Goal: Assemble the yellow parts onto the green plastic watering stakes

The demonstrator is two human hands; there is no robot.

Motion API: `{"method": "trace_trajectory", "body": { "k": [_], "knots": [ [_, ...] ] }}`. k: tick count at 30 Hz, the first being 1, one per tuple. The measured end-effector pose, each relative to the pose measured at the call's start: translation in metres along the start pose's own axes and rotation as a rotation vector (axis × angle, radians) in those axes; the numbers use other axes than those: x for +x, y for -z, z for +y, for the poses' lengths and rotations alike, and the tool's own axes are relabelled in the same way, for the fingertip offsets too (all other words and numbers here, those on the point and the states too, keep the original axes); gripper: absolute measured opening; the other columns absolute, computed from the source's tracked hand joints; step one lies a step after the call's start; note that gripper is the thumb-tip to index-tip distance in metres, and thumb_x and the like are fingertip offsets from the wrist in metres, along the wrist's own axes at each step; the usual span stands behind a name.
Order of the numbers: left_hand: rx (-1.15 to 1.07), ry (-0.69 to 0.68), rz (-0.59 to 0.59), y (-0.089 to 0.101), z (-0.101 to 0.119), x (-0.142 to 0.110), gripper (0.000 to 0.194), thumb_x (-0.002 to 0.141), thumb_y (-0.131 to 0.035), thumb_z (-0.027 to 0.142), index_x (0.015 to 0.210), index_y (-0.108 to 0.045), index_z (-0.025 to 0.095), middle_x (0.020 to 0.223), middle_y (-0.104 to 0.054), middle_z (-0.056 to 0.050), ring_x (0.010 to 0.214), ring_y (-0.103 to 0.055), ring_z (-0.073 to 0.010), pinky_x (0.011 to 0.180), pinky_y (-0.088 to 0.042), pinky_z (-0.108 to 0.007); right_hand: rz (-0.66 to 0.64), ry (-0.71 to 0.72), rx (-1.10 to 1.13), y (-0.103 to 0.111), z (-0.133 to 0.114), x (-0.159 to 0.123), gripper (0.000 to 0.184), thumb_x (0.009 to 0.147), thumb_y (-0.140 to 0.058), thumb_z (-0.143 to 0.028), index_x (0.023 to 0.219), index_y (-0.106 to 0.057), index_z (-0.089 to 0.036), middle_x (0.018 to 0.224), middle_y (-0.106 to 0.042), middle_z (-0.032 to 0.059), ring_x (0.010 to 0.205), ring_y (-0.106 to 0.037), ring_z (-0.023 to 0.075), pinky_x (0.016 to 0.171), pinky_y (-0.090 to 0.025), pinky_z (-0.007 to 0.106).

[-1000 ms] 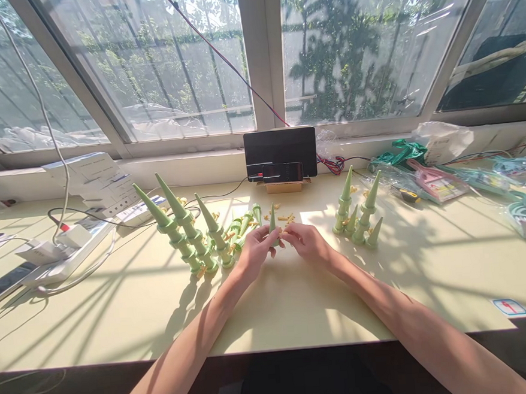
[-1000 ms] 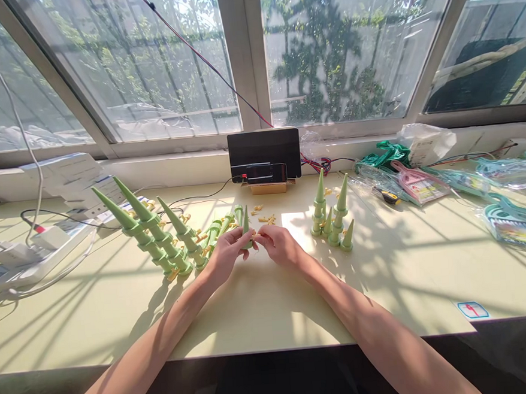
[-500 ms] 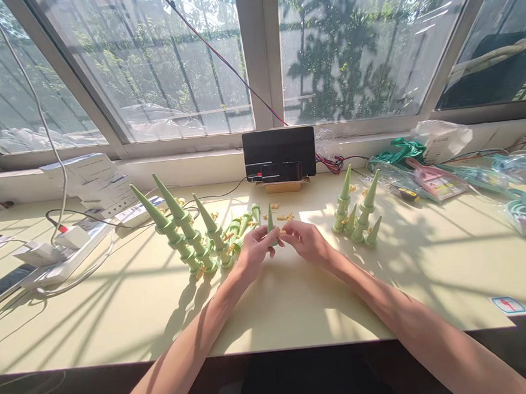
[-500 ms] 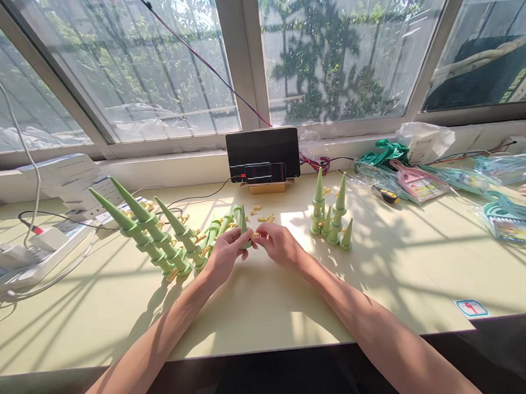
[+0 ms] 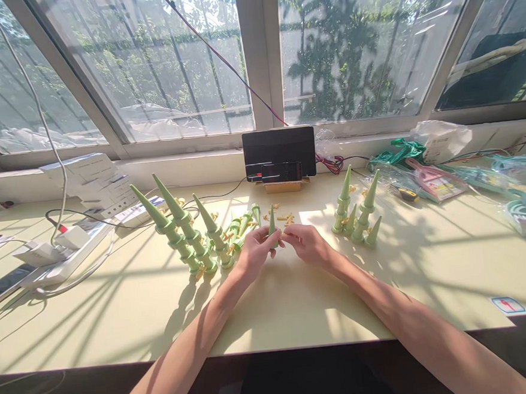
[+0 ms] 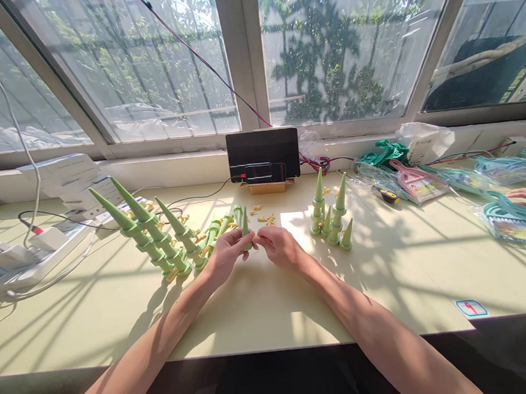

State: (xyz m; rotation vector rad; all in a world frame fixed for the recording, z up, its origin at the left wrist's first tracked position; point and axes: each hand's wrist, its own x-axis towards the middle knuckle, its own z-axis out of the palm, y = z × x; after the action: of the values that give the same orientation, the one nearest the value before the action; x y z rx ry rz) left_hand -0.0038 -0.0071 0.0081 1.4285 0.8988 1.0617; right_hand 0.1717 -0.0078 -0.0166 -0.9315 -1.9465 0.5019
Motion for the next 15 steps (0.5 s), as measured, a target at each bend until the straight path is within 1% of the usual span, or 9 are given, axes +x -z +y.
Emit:
{"method": "trace_trajectory", "body": {
  "k": [3,8,15],
  "knots": [
    [-0.005,-0.004,-0.001,-0.0005,0.0008,-0.0005,0.031,0.076,-0.076,0.045,0.082,-0.069,0.016,0.075,-0.064,-0.005,0.071,-0.062,-0.0172,0.05,-0.04,-0.023,-0.018,-0.007,0.003,-0.0001,-0.0012,-0.0004,0.035,0.099,-0.044,-0.035,0.067,-0.045,-0.02,0.061,-0.039,-0.0035,0.059,-0.034,0.012,0.057,-0.029,0.026],
    [0.014,-0.012,0.0,-0.0016,0.0027,-0.0018,0.029,0.077,-0.075,0.044,0.08,-0.068,0.016,0.073,-0.064,-0.005,0.071,-0.061,-0.0171,0.051,-0.04,-0.024,-0.054,-0.066,0.027,0.0002,-0.0045,-0.0013,0.036,0.1,-0.04,-0.037,0.07,-0.05,-0.019,0.062,-0.042,-0.0036,0.058,-0.034,0.0115,0.058,-0.03,0.025],
    [0.011,-0.036,-0.008,-0.0011,0.0014,-0.0011,0.028,0.077,-0.074,0.043,0.081,-0.07,0.016,0.072,-0.065,-0.005,0.069,-0.058,-0.0156,0.051,-0.04,-0.024,-0.051,-0.092,0.066,-0.0006,-0.006,-0.0013,0.036,0.099,-0.038,-0.037,0.069,-0.047,-0.019,0.061,-0.042,-0.0038,0.056,-0.034,0.0109,0.056,-0.029,0.025]
  ]
}}
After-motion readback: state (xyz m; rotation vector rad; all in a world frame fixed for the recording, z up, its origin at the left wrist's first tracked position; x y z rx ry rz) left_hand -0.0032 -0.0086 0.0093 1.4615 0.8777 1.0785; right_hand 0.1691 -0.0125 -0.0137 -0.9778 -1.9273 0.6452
